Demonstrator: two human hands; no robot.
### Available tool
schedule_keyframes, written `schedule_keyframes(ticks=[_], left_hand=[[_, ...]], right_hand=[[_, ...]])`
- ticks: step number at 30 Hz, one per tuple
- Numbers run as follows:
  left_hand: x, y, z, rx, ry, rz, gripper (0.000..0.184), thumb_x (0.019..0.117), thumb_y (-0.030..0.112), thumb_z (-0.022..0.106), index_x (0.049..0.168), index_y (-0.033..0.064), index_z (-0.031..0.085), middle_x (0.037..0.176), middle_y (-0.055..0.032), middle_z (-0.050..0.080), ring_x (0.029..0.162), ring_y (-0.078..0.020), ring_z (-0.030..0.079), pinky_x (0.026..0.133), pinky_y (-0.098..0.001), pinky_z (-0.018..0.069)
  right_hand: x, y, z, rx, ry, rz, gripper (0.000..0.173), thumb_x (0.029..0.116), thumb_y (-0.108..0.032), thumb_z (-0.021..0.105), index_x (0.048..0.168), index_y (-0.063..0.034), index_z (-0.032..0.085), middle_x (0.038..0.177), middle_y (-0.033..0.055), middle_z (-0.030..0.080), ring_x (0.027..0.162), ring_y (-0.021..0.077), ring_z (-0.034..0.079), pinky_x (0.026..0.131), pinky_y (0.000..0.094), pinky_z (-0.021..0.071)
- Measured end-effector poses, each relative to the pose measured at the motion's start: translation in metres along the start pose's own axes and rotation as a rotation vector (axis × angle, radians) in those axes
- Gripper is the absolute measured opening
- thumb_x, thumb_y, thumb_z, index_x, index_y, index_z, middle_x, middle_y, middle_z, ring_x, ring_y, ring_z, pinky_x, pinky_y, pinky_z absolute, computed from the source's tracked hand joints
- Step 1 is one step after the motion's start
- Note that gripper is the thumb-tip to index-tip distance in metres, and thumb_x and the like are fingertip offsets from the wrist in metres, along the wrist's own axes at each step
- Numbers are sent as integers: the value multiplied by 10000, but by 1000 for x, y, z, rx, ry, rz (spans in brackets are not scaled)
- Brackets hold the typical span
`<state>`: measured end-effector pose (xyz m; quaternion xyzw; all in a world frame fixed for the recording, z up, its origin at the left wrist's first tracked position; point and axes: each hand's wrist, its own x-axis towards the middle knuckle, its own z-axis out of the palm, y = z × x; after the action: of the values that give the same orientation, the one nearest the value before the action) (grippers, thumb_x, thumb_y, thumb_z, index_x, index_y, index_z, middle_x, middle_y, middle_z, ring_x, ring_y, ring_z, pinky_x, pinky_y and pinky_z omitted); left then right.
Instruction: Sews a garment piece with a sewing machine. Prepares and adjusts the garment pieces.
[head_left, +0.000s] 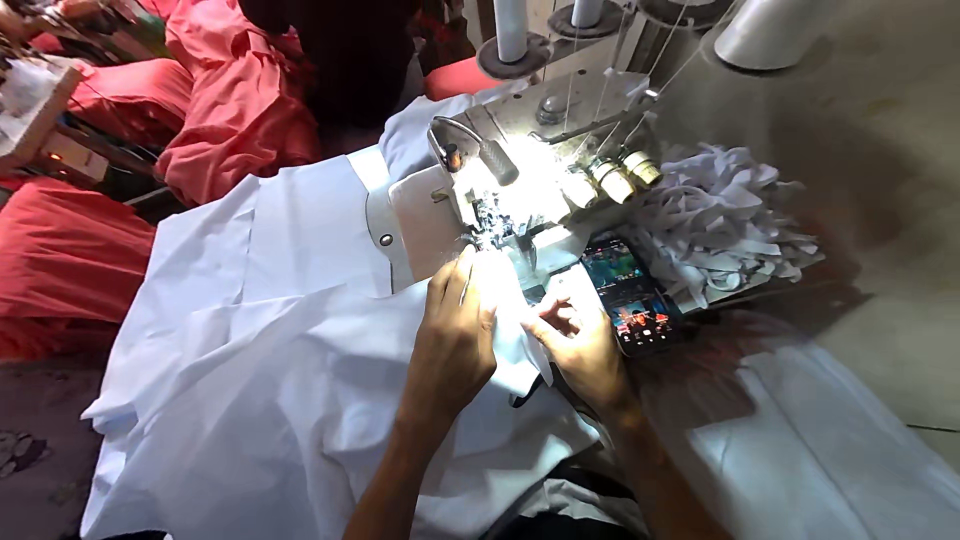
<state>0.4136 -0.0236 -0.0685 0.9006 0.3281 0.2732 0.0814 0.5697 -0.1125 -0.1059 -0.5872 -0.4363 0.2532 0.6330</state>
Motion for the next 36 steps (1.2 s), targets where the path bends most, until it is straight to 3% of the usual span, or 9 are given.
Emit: schedule_keyframes(ticks=[12,17,19,21,24,26,31,36], left_hand=[[1,-1,1,-6,-25,4,408,1075,222,408,1265,-4,689,1502,-137,537,1464,-267,412,1200,-392,352],[-10,4,4,11,63,13,346,1033,149,483,1282,16,684,1480,-157,550,1462,-298,420,1199,-414,370],[-23,16,2,-11,173,-4,285,999,115,543,1208,42,722,1331,-157,641,1329,-297,545,1105,-400,457],[-40,34,2,-98,214,-65,240,990,110,559,1139,47,736,1141,-116,711,1095,-213,656,931,-322,539],[-65,56,14,-316,119,-237,249,1018,143,554,1186,6,676,944,-29,738,812,-77,700,718,-243,599],[-77,65,27,-395,81,-361,263,1011,165,586,1215,15,658,836,19,731,695,-46,690,618,-232,597],[-90,71,44,-408,68,-505,309,976,254,670,1198,40,653,759,76,711,604,-11,654,541,-219,568],[-90,73,46,-422,74,-500,277,950,255,716,1142,63,661,819,72,752,663,-14,702,568,-221,595]], right_hand=[[2,4,-3,-1,-39,3,166,886,-95,759,1000,-47,649,869,8,712,736,62,683,667,198,591],[-5,1,-14,22,-128,90,152,980,-79,609,1105,-34,682,883,3,716,667,54,648,601,190,557],[-9,0,-20,-10,-163,118,169,992,-82,582,1114,-43,692,875,-12,720,656,29,642,595,177,552],[-13,1,-26,-54,-197,140,177,991,-99,597,1117,-47,710,906,-17,729,688,11,650,633,171,560],[-19,2,-33,-98,-237,181,165,978,-131,640,1076,-38,736,910,-11,744,699,-5,660,661,162,569],[-21,2,-36,-104,-262,205,161,983,-141,641,1055,-40,744,874,-18,737,662,-10,638,632,155,552],[-25,4,-41,-115,-310,229,170,1002,-145,618,1064,-46,742,842,-37,727,648,-30,620,615,138,533],[-28,4,-45,-122,-328,221,205,1024,-134,558,1075,-49,739,817,-40,703,656,-21,611,627,144,528]])
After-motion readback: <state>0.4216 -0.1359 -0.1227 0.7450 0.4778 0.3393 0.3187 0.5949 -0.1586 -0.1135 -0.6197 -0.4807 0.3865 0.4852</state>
